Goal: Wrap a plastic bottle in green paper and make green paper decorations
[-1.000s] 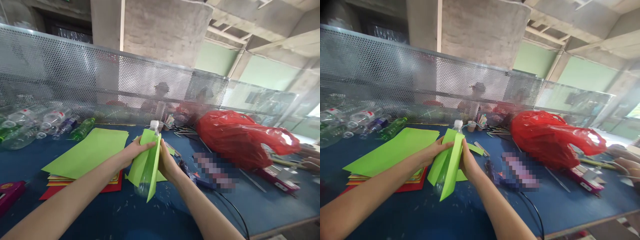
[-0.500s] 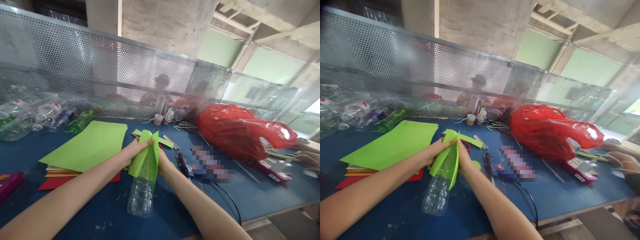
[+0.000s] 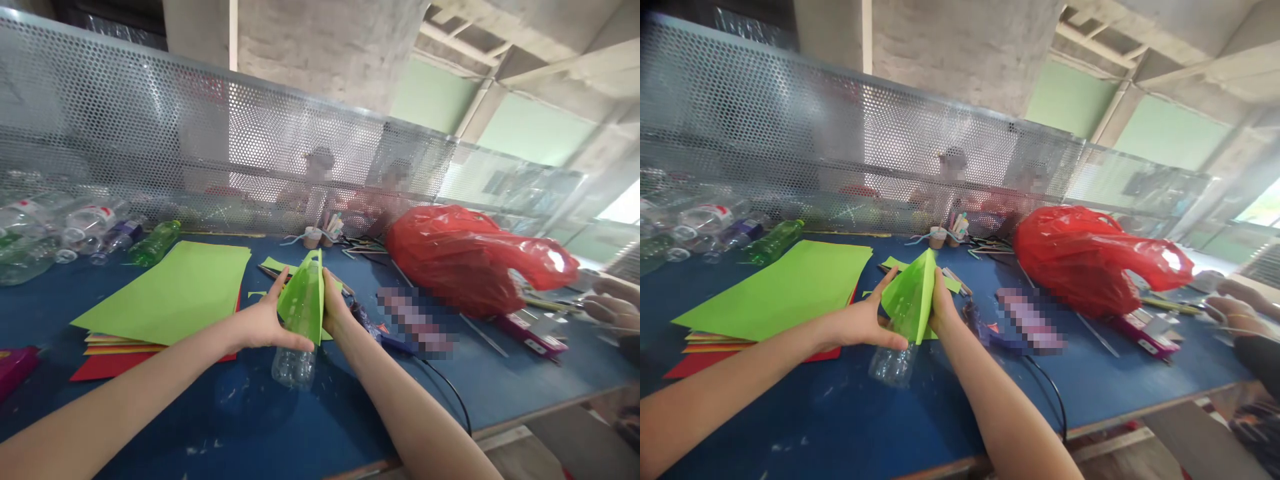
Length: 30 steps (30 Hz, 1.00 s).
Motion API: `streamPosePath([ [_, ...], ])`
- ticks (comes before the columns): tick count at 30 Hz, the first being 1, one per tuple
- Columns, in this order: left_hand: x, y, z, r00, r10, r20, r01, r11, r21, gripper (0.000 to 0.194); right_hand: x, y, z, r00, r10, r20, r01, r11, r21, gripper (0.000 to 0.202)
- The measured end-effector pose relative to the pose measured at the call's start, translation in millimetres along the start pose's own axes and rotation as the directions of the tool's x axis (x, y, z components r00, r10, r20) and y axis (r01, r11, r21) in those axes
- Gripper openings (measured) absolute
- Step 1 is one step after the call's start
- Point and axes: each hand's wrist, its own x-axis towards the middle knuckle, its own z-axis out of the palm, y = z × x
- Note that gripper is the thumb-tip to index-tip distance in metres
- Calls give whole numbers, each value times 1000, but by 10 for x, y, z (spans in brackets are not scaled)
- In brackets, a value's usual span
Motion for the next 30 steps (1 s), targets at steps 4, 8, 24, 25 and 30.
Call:
streamPosePath([
  [4, -149, -144, 17, 987, 149, -65, -128, 958, 257, 132, 32, 33, -26, 994, 74, -86, -70, 997, 41, 47],
  [8, -299, -187, 30, 976, 218, -26, -197, 919, 341, 128, 7, 25, -13, 988, 128, -89, -124, 991, 54, 48],
  [24, -314, -262, 106, 796, 503, -336, -243, 775, 583, 102, -267, 9, 307, 964, 152, 216, -159, 987, 15, 63],
  [25, -316, -270, 108, 789, 518, -329, -262, 770, 582, 101, -279, 4, 316, 963, 157, 219, -161, 987, 4, 64],
  [30, -318, -364, 129, 769, 576, -276, -330, 728, 601, 85, -300, -44, 325, 982, 119, 148, -120, 993, -4, 60],
])
